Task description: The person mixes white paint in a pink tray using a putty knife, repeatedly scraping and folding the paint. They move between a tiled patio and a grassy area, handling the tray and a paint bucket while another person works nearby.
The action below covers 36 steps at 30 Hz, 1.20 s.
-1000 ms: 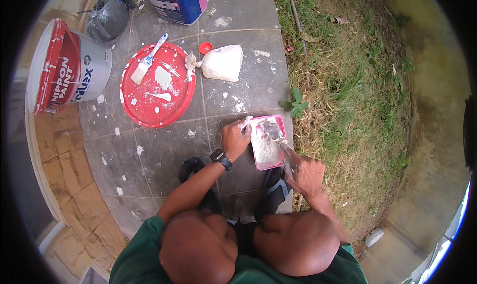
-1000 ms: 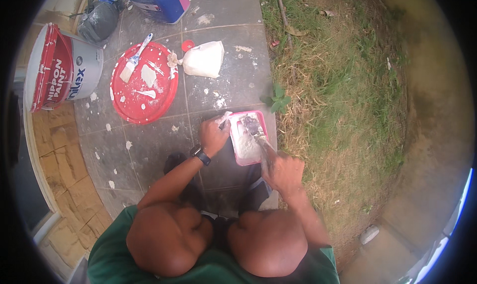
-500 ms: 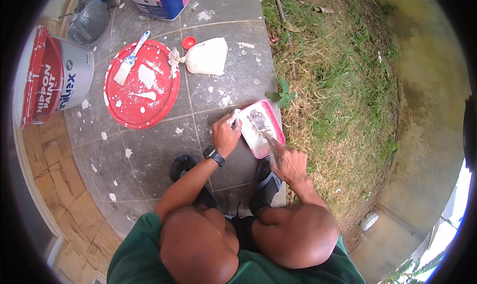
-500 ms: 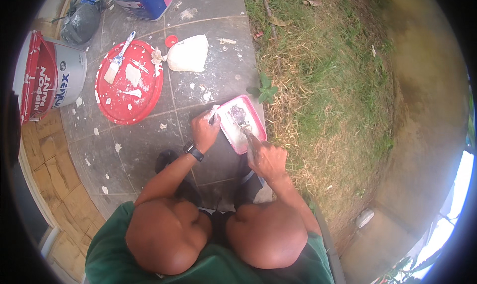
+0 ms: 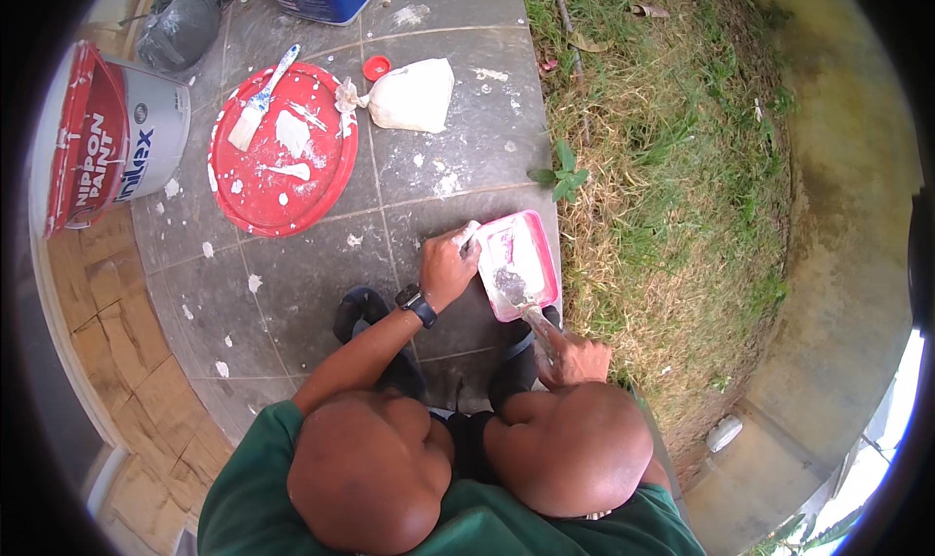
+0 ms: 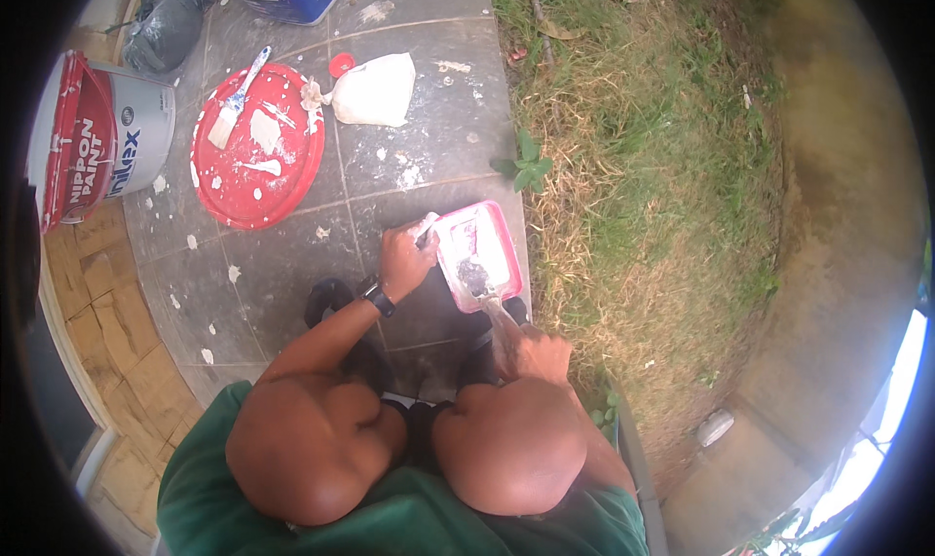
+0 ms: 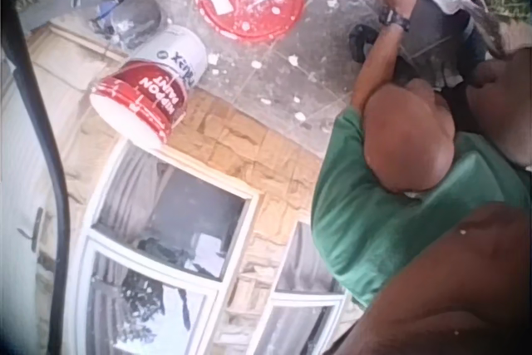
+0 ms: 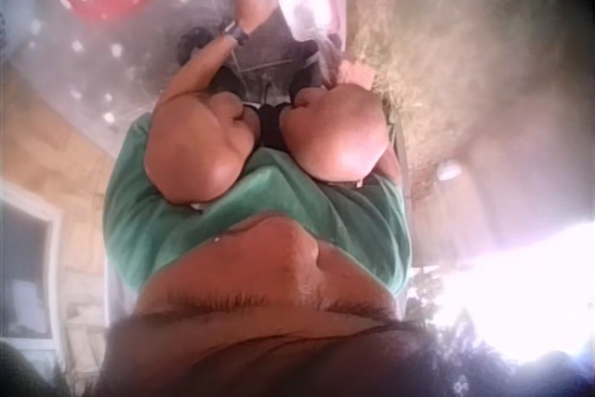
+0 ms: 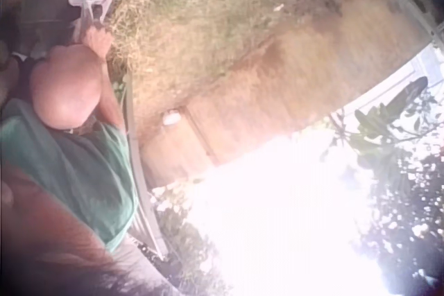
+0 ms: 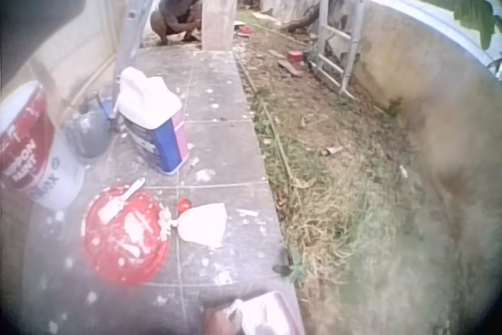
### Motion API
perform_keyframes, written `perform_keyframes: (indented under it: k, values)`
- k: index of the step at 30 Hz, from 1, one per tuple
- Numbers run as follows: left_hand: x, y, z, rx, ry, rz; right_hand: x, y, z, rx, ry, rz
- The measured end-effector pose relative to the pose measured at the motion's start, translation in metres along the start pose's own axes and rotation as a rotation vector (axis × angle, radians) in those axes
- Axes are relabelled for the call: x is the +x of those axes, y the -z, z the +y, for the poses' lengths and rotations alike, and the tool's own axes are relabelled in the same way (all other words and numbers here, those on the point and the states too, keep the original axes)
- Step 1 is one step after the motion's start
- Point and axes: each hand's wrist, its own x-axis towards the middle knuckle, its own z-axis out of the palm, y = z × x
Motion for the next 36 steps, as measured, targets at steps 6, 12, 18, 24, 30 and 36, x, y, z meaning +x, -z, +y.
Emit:
perform_keyframes:
  k: [6, 12, 18, 24, 30, 36]
  values:
    - [-0.004, 0.001, -0.002, 0.075, 0.018, -0.058, -0.006, -0.004, 0.007, -0.054, 0.077, 0.066]
    - [-0.001, 0.005, -0.002, 0.023, -0.025, -0.031, -0.029, 0.01, 0.02, -0.134, 0.11, -0.15]
    - [-0.003, 0.005, -0.002, 0.067, -0.016, -0.063, -0.012, -0.001, 0.025, -0.085, 0.144, 0.082]
    - [0.0, 0.004, -0.003, 0.02, 0.01, -0.047, -0.031, 0.009, 0.016, -0.099, 0.076, -0.017]
    - [-0.001, 0.004, -0.003, 0.074, -0.018, -0.054, 0.006, 0.001, 0.016, -0.075, 0.125, 0.161]
    - [0.002, 0.011, 0.0, 0.088, -0.047, -0.066, -0.026, 0.008, 0.012, -0.112, 0.039, -0.107]
